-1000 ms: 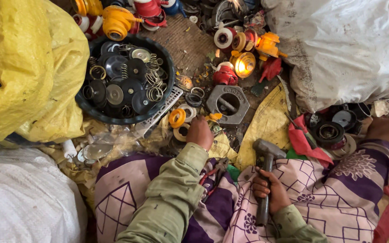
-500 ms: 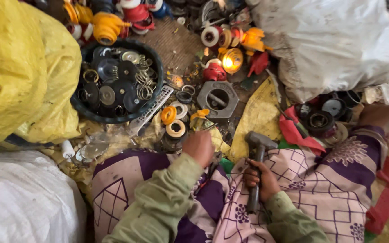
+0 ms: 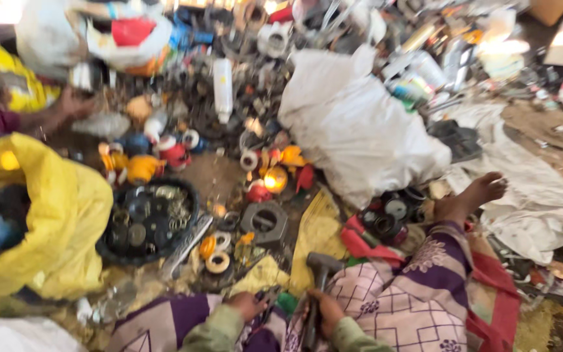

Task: The person sits on the floor and uses a hammer and pliers to disassemble and reassemble small yellow mechanical parts. They repeatedly strike the parts with a hammer, separate components, and manipulate them with pliers.

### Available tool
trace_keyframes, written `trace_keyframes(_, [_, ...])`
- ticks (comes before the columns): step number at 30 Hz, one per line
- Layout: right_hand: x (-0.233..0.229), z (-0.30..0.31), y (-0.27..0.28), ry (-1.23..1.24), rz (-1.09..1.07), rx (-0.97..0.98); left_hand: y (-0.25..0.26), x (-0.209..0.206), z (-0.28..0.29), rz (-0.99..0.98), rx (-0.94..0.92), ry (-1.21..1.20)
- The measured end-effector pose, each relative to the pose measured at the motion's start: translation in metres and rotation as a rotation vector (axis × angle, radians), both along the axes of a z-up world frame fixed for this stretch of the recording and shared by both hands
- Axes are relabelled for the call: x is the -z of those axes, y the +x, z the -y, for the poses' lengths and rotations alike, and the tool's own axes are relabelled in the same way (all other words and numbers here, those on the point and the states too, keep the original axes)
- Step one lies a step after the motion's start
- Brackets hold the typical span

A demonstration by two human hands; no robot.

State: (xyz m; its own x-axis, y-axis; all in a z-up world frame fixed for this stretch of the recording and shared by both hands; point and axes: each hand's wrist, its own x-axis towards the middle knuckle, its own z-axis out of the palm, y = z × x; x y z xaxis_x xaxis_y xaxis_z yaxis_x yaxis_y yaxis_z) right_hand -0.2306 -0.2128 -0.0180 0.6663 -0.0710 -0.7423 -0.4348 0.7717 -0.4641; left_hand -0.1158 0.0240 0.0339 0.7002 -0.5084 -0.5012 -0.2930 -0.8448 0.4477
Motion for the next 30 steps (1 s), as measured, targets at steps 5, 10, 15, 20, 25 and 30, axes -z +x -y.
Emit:
trace_keyframes(5, [-0.029, -0.005, -0.002, 0.019, 0.018, -0.084, -0.018, -0.053, -0.007, 0.029, -0.274, -0.484])
trace_keyframes(10, [-0.046, -0.011, -0.02, 0.033, 0.14, -0.176, -0.017, -0.082, -0.02, -0.346, -0.601, -1.039])
trace_keyframes(15, [-0.039, -0.011, -0.025, 0.052, 0.106, -0.161, -0.004, -0.114, -0.05, -0.987, -0.739, -1.44])
trace_keyframes(20, [-0.028, -0.011, -0.025, 0.015, 0.098, -0.151, 0.003, -0.111, -0.069, -1.301, -0.425, -1.692])
trace_keyframes(25, [0.002, -0.007, -0.021, -0.138, 0.176, -0.252, 0.008, -0.028, -0.082, -1.267, -0.529, -1.797])
trace_keyframes(30, [0.004, 0.004, -0.027, -0.724, 0.135, -0.269, 0.014, 0.035, -0.062, -1.118, -0.925, -1.439])
